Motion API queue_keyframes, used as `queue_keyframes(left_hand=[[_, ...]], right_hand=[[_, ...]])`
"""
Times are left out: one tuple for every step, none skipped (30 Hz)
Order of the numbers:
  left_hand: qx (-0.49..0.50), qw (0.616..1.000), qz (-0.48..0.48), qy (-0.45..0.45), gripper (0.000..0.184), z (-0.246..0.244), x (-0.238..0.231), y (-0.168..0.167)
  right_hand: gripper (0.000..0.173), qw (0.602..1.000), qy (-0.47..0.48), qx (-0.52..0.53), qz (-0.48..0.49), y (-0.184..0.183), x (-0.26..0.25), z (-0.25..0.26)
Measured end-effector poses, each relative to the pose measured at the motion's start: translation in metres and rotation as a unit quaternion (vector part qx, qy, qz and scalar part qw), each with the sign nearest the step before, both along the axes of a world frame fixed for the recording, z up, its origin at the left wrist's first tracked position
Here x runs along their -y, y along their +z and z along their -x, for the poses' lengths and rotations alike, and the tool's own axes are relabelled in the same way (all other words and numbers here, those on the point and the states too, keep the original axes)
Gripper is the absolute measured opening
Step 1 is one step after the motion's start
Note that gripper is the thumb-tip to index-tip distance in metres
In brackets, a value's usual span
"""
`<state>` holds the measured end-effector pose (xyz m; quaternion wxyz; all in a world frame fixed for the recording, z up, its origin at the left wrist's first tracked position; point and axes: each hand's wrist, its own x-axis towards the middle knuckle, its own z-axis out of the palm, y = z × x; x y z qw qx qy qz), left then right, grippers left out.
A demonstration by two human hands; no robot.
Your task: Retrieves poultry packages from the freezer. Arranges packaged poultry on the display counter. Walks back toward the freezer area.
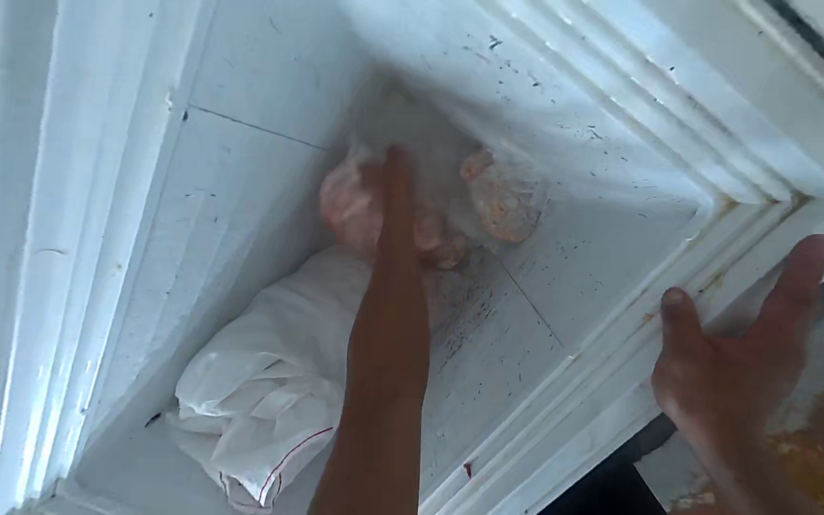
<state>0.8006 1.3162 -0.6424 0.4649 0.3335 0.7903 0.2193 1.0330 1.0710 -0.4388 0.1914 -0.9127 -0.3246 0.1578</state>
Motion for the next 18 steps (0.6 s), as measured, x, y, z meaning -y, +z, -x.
queue_keyframes(left_hand=[[0.036,0.997,0.003,-0.07,0.063,-0.022,-0.028,0.008],[0.055,0.988,0.004,-0.142,0.061,-0.04,-0.051,0.018],[0.064,0.98,-0.006,-0.19,0.062,-0.051,-0.066,0.03],[0.057,0.973,-0.034,-0.22,0.062,-0.058,-0.071,0.044],[0.031,0.968,-0.076,-0.239,0.061,-0.056,-0.065,0.055],[0.002,0.959,-0.115,-0.26,0.059,-0.046,-0.049,0.061],[-0.021,0.948,-0.136,-0.286,0.058,-0.028,-0.027,0.064],[-0.033,0.944,-0.126,-0.303,0.057,-0.008,0.004,0.07],[-0.048,0.941,-0.092,-0.322,0.055,0.017,0.043,0.08],[-0.058,0.942,-0.03,-0.329,0.054,0.047,0.092,0.094],[-0.06,0.947,0.035,-0.313,0.053,0.078,0.145,0.112],[-0.055,0.956,0.082,-0.277,0.05,0.108,0.196,0.126],[-0.043,0.964,0.115,-0.237,0.047,0.134,0.242,0.145],[-0.031,0.972,0.135,-0.19,0.045,0.155,0.281,0.171],[-0.023,0.98,0.138,-0.139,0.043,0.17,0.31,0.202],[-0.018,0.988,0.122,-0.093,0.042,0.18,0.328,0.237],[-0.013,0.994,0.091,-0.059,0.041,0.186,0.337,0.276],[-0.014,0.998,0.047,-0.046,0.043,0.189,0.338,0.322]], right_hand=[[0.091,1.0,0.002,-0.003,-0.01,0.0,-0.001,0.0],[0.091,1.0,0.001,-0.006,-0.016,0.001,-0.002,0.001],[0.091,1.0,-0.002,-0.009,-0.018,0.001,-0.003,0.001],[0.091,1.0,-0.006,-0.01,-0.014,0.002,-0.004,0.001],[0.091,1.0,-0.008,-0.01,-0.007,0.003,-0.004,0.001],[0.091,1.0,-0.01,-0.014,-0.007,0.003,-0.005,0.002],[0.091,1.0,-0.01,-0.019,-0.009,0.003,-0.006,0.002],[0.09,1.0,-0.011,-0.027,-0.01,0.003,-0.007,0.001],[0.09,0.999,-0.013,-0.035,-0.007,0.004,-0.008,0.002],[0.089,0.999,-0.016,-0.041,0.002,0.005,-0.008,0.003],[0.088,0.999,-0.02,-0.043,0.012,0.006,-0.006,0.003],[0.089,0.999,-0.023,-0.041,0.018,0.005,-0.005,0.002],[0.09,0.999,-0.02,-0.034,0.024,0.002,-0.003,-0.001],[0.091,0.999,-0.014,-0.027,0.03,-0.001,-0.001,-0.003],[0.093,0.999,-0.006,-0.022,0.034,-0.004,0.001,-0.004],[0.093,0.999,0.003,-0.019,0.036,-0.007,0.002,-0.005],[0.095,0.999,0.013,-0.021,0.034,-0.011,0.003,-0.006],[0.097,0.999,0.021,-0.03,0.033,-0.014,0.007,-0.008]])
